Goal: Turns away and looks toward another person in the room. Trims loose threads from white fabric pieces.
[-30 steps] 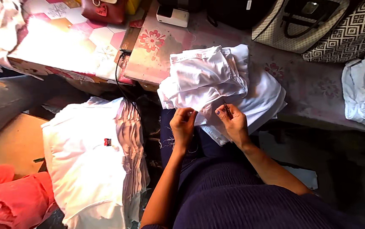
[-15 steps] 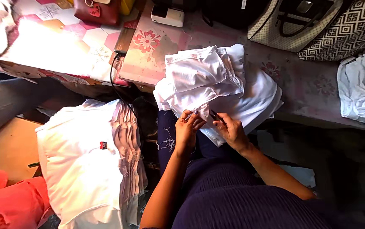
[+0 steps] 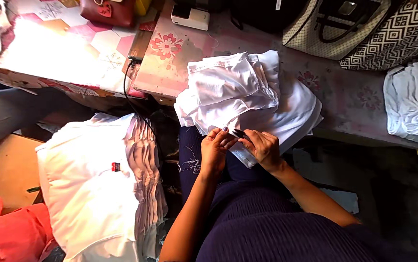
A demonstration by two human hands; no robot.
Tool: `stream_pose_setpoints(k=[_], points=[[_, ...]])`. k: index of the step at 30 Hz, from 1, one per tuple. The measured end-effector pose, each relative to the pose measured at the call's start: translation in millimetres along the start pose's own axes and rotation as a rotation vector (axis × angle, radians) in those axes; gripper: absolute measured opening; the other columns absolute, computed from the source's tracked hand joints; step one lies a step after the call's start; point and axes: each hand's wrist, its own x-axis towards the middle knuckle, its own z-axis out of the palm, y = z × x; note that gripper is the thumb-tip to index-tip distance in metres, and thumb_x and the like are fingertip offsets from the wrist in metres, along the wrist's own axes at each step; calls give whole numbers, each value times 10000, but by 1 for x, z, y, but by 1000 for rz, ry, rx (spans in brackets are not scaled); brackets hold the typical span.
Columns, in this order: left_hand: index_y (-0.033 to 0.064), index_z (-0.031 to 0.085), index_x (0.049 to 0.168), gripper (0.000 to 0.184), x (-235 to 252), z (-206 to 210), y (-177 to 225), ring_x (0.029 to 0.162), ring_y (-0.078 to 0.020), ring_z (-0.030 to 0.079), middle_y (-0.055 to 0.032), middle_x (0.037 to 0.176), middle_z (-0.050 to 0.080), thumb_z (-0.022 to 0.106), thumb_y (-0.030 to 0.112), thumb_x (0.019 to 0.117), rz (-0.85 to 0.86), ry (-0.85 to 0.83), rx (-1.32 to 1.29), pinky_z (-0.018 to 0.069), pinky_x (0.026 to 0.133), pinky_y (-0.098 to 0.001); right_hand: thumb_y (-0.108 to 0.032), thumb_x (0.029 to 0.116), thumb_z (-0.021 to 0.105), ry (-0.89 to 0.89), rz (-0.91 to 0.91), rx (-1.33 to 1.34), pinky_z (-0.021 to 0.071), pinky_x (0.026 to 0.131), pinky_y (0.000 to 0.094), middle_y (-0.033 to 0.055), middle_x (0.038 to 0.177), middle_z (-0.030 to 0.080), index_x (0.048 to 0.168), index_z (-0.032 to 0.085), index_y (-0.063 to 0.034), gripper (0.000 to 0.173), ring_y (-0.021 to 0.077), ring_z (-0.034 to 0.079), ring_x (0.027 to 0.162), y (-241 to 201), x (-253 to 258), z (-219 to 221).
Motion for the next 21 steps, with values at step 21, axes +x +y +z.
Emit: stream_pose_setpoints(k=[21], points=[[11,580,908,150,-1,0,-5,681,-171,734,-97,773,727,504,-22,1033,20,-7,-13,630,680,-301,-368,935,737,31,264,363,549,631,319,102,813,724,1072,711,31,423,151,664,675,-14,10,-2]])
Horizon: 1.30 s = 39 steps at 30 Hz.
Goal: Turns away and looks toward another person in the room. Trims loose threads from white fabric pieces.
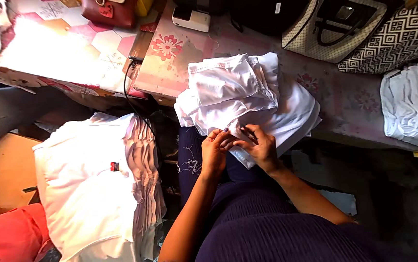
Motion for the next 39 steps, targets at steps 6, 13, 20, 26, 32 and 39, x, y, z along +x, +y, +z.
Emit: stream_pose_setpoints(k=[6,13,20,26,32,39], points=[[30,626,893,174,-1,-3,-1,666,-117,697,-54,755,707,521,-19,1023,87,-18,48,605,663,-265,-203,873,777,46,-173,-194,496,548,307,84,755,720,993,758,-23,216,171,651,604,-20,2,12],[-14,633,1028,123,-6,3,-2,730,-150,742,-60,823,739,532,-76,996,215,-38,147,640,740,-311,-144,865,738,41,-210,-246,452,507,340,92,734,702,988,783,-39,168,199,626,565,-8,23,13],[-40,709,980,75,12,-9,2,713,-172,757,-83,827,765,664,-72,929,413,-227,359,658,726,-341,-44,993,620,-336,755,701,380,520,155,-49,665,555,954,682,-26,75,-12,438,535,-24,52,-11],[-5,649,981,97,17,-20,5,595,-128,703,-28,710,710,556,-24,1000,370,-348,419,637,646,-304,-130,1054,501,-501,1250,1270,361,432,133,-96,505,378,804,596,-123,267,-10,354,404,-5,59,-19],[-37,615,1128,148,16,-24,5,779,-170,753,-75,938,745,593,-40,981,387,-372,530,652,795,-354,-118,1060,480,-507,1234,1266,376,447,133,-86,523,407,836,607,-113,258,-9,371,415,-5,56,-19],[-82,703,976,66,29,-16,-6,700,-105,730,-101,857,744,671,-56,925,744,-367,766,639,699,-274,-119,972,680,-233,699,614,371,511,159,-77,627,491,949,656,-74,55,-12,407,511,-16,41,-8]])
